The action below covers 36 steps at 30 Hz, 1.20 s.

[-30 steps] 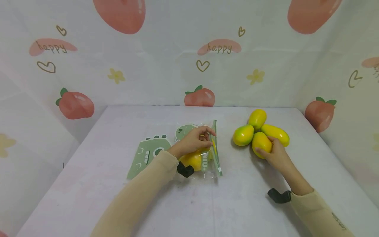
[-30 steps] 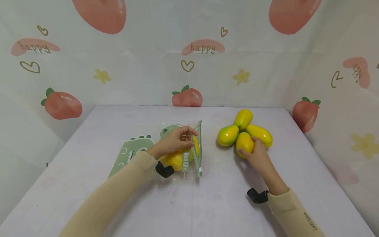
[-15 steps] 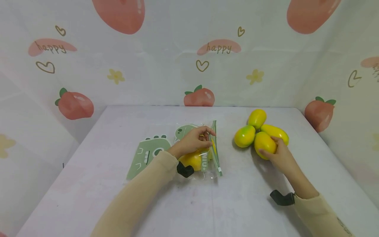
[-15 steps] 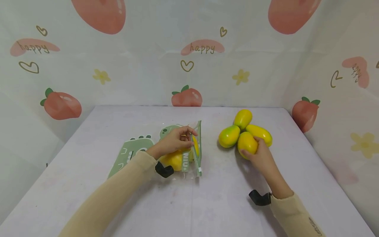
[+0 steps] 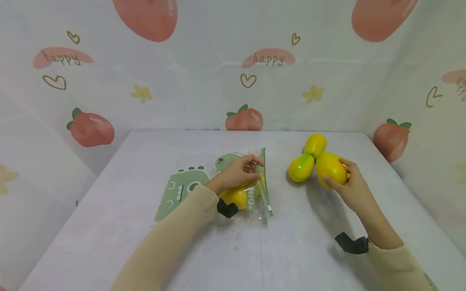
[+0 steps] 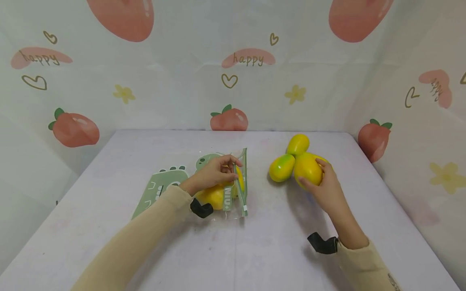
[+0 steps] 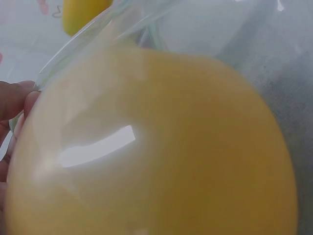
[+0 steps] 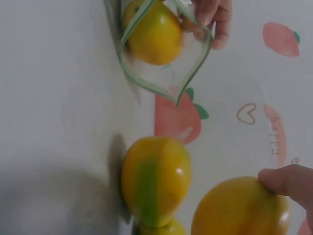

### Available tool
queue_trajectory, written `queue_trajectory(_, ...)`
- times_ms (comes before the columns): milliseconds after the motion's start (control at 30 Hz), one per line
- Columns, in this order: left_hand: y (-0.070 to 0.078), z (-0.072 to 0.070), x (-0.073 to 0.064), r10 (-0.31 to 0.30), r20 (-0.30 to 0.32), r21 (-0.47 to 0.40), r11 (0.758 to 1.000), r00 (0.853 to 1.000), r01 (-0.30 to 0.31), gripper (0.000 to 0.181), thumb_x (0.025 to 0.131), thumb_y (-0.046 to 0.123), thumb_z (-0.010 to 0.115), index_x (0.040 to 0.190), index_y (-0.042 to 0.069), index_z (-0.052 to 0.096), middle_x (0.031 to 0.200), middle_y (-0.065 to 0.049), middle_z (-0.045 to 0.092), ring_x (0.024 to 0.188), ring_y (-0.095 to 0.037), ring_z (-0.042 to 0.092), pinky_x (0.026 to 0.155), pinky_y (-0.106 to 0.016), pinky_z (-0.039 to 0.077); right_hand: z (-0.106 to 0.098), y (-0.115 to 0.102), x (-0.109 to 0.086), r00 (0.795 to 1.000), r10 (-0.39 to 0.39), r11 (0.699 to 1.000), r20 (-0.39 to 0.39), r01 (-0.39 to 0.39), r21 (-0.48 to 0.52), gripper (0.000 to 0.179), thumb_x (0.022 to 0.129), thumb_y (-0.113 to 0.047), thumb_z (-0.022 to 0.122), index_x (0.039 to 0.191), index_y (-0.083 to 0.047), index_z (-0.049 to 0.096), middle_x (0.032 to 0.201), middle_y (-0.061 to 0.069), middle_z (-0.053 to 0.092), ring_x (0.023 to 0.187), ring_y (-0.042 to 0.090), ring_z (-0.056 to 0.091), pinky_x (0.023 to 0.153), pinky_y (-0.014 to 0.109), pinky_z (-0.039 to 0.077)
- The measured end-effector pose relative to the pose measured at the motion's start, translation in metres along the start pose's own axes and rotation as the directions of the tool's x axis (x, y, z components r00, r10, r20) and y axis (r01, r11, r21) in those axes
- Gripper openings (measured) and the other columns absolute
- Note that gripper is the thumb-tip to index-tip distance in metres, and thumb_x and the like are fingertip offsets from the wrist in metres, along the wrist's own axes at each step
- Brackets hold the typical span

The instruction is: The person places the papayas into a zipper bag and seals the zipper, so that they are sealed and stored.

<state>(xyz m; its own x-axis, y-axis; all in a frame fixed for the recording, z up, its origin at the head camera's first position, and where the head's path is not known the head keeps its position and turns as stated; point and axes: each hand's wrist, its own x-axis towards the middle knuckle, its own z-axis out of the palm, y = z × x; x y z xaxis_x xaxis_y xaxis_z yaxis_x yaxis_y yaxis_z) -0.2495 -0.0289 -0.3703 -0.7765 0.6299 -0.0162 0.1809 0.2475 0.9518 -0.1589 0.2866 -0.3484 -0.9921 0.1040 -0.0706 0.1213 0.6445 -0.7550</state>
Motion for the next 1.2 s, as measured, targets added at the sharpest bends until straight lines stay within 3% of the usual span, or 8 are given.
queue_trajectory(67, 0.001, 0.0, 0.0, 0.0, 0.001, -0.002, 1.0, 1.0, 0.0, 0.036, 0.09, 0.005, 0.067, 0.123, 0.002, 0.055, 0.089, -0.007, 0.05, 0.072, -0.019, 0.057, 0.071, -0.023, 0.051, 0.0, -0.004, -0.003, 1.0, -0.013, 1.0, -0.009, 0.013, 0.016, 0.089, 0.095, -0.043, 0.058, 0.153, -0.003, 0.005, 0.152, 0.034, 0.019, 0.127, 0.051, 0.034, 0.099, 0.062, 0.04)
queue_trajectory(167, 0.001, 0.0, -0.001, 0.003, 0.002, -0.003, 1.0, 1.0, -0.003, 0.036, 0.09, 0.005, 0.067, 0.124, 0.001, 0.055, 0.088, -0.007, 0.05, 0.071, -0.018, 0.057, 0.072, -0.023, 0.051, 0.001, -0.009, -0.007, 0.998, -0.055, 0.998, -0.032, 0.055, 0.017, 0.087, 0.093, -0.043, 0.061, 0.154, -0.006, 0.01, 0.151, 0.03, 0.023, 0.124, 0.049, 0.038, 0.089, 0.038, 0.051)
queue_trajectory(267, 0.001, 0.0, 0.0, 0.005, 0.001, -0.001, 1.0, 1.0, -0.005, 0.036, 0.09, 0.005, 0.067, 0.124, 0.001, 0.055, 0.088, -0.007, 0.05, 0.071, -0.018, 0.057, 0.072, -0.023, 0.051, 0.004, -0.014, -0.011, 0.993, -0.112, 0.994, -0.049, 0.112, 0.008, 0.084, 0.092, -0.039, 0.064, 0.153, -0.008, 0.015, 0.149, 0.029, 0.028, 0.119, 0.047, 0.042, 0.076, 0.015, 0.044)
queue_trajectory(367, 0.0, 0.0, 0.0, 0.005, 0.001, 0.002, 1.0, 1.0, -0.005, 0.036, 0.09, 0.005, 0.067, 0.124, 0.002, 0.055, 0.089, -0.006, 0.05, 0.071, -0.017, 0.057, 0.072, -0.022, 0.051, 0.009, -0.019, -0.015, 0.983, -0.176, 0.983, -0.058, 0.178, 0.033, 0.081, 0.092, -0.034, 0.066, 0.152, -0.009, 0.018, 0.146, 0.028, 0.03, 0.116, 0.046, 0.046, 0.071, 0.007, 0.04)
queue_trajectory(633, 0.001, 0.001, -0.002, 0.003, -0.002, 0.002, 1.0, 1.0, -0.003, 0.037, 0.09, 0.006, 0.066, 0.125, 0.001, 0.054, 0.09, -0.007, 0.05, 0.073, -0.018, 0.058, 0.073, -0.023, 0.052, 0.044, -0.018, -0.018, 0.949, -0.31, 0.942, -0.06, 0.315, 0.118, 0.076, 0.089, -0.018, 0.07, 0.15, -0.006, 0.025, 0.148, 0.021, 0.03, 0.114, 0.037, 0.047, 0.079, 0.006, 0.044)
queue_trajectory(933, 0.001, 0.002, -0.003, 0.015, -0.011, 0.005, 1.0, 1.0, -0.015, 0.036, 0.09, 0.004, 0.067, 0.124, 0.001, 0.055, 0.088, -0.007, 0.05, 0.07, -0.018, 0.057, 0.071, -0.023, 0.052, 0.078, -0.016, -0.017, 0.952, -0.307, 0.948, 0.001, 0.305, 0.085, 0.075, 0.086, -0.016, 0.073, 0.147, -0.006, 0.03, 0.14, 0.024, 0.04, 0.111, 0.038, 0.053, 0.083, 0.035, 0.054)
queue_trajectory(1200, 0.0, 0.002, -0.002, 0.02, -0.007, 0.005, 1.0, 1.0, -0.02, 0.035, 0.09, 0.004, 0.066, 0.123, 0.0, 0.055, 0.086, -0.007, 0.051, 0.069, -0.017, 0.058, 0.07, -0.023, 0.052, 0.098, -0.014, -0.01, 0.947, -0.316, 0.946, 0.057, 0.31, 0.097, 0.075, 0.085, -0.013, 0.074, 0.146, -0.002, 0.031, 0.142, 0.024, 0.04, 0.11, 0.034, 0.052, 0.084, 0.036, 0.052)
